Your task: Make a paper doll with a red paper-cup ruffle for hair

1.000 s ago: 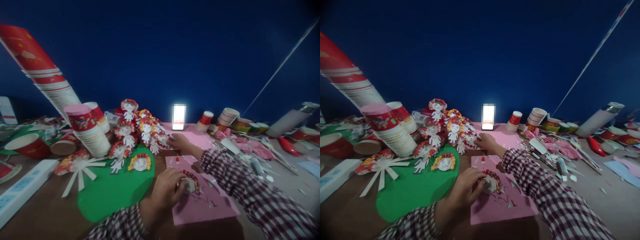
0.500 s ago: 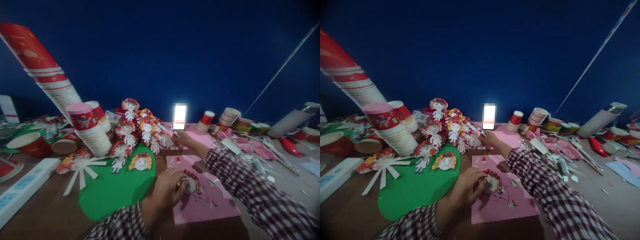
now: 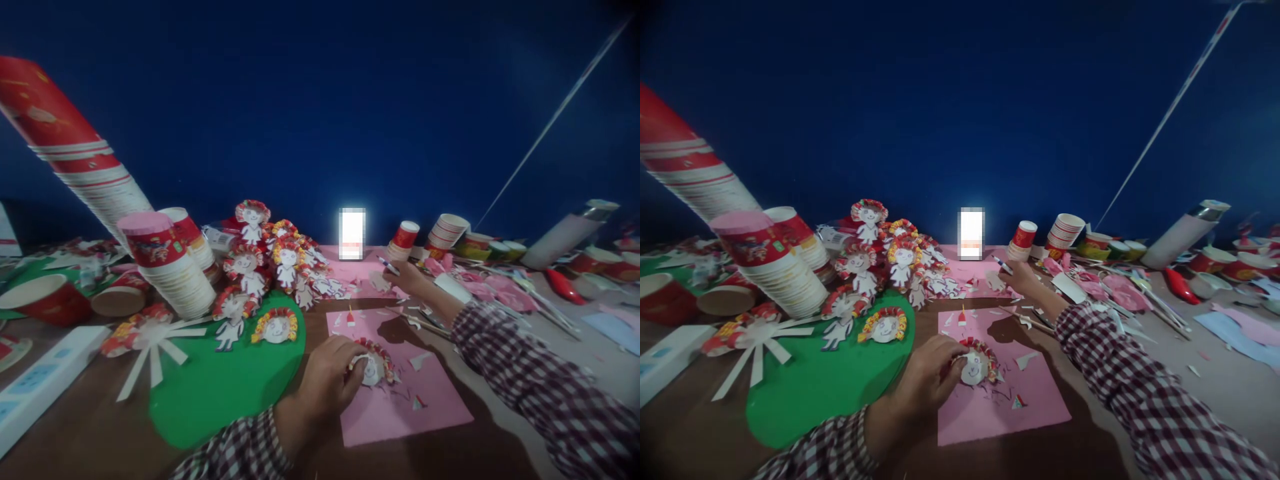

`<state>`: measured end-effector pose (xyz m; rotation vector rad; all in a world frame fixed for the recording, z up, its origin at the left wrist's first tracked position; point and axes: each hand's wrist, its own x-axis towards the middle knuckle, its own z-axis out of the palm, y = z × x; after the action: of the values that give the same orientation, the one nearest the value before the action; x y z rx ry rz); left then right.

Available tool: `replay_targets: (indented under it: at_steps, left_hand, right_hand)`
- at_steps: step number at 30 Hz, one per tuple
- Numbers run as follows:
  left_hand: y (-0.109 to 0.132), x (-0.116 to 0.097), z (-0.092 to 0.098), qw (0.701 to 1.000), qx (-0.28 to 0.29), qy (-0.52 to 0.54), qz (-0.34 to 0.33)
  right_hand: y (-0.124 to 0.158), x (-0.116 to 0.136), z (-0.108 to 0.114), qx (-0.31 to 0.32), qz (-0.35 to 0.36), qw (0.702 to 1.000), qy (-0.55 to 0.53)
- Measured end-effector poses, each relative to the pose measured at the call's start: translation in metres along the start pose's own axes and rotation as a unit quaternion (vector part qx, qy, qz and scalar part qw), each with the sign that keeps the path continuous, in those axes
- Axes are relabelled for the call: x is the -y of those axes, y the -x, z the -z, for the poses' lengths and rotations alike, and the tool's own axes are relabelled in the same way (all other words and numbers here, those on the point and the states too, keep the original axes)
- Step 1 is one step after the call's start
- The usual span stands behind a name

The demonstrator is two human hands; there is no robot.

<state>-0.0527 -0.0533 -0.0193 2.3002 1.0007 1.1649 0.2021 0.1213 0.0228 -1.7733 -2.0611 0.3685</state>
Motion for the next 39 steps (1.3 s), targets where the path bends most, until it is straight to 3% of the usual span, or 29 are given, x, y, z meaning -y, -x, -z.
replay_targets:
  at_steps: [6, 10, 14, 16, 17, 22, 25, 29, 31, 34, 36, 39]
  left_hand:
    - [-0.001, -0.002, -0.001, 1.0, -0.003, 0.0, 0.0]
    - [-0.001, -0.003, 0.001, 1.0, 0.003, 0.002, 0.004]
    - [-0.003, -0.001, 0.003, 1.0, -0.003, -0.015, 0.001]
    - [-0.004, 0.0, 0.004, 1.0, -0.011, -0.024, 0.001]
    - [-0.004, -0.001, 0.004, 1.0, -0.015, -0.026, 0.002]
    - [0.001, -0.009, 0.013, 0.998, -0.037, -0.045, 0.029]
    - [0.005, -0.008, 0.03, 0.994, -0.047, -0.089, 0.043]
    - [-0.01, 0.006, 0.078, 0.966, -0.084, -0.226, 0.088]
    - [-0.03, 0.014, 0.106, 0.933, -0.051, -0.315, 0.165]
    - [-0.068, 0.024, 0.138, 0.905, -0.04, -0.366, 0.213]
    - [-0.093, 0.032, 0.148, 0.884, -0.027, -0.395, 0.247]
    - [-0.125, 0.044, 0.148, 0.853, 0.014, -0.433, 0.292]
  right_hand:
    - [0.008, -0.029, 0.013, -0.011, -0.009, 0.996, 0.083]
    - [0.013, -0.021, 0.015, -0.048, -0.017, 0.993, 0.105]
    - [0.035, 0.005, 0.009, -0.133, 0.014, 0.991, 0.01]
    - [0.052, 0.013, 0.002, -0.132, 0.031, 0.991, -0.019]
    - [0.061, 0.014, -0.002, -0.132, 0.042, 0.99, -0.035]
    - [0.089, -0.008, -0.018, -0.267, 0.081, 0.955, -0.099]
    - [0.092, -0.022, -0.022, -0.295, 0.106, 0.946, -0.085]
    - [0.093, -0.025, -0.026, -0.263, 0.141, 0.95, -0.091]
    - [0.094, -0.024, -0.028, -0.256, 0.14, 0.952, -0.094]
    - [0.094, -0.024, -0.032, -0.245, 0.144, 0.953, -0.105]
    - [0.094, -0.025, -0.033, -0.239, 0.142, 0.954, -0.115]
    - [0.093, -0.028, -0.032, -0.242, 0.137, 0.953, -0.119]
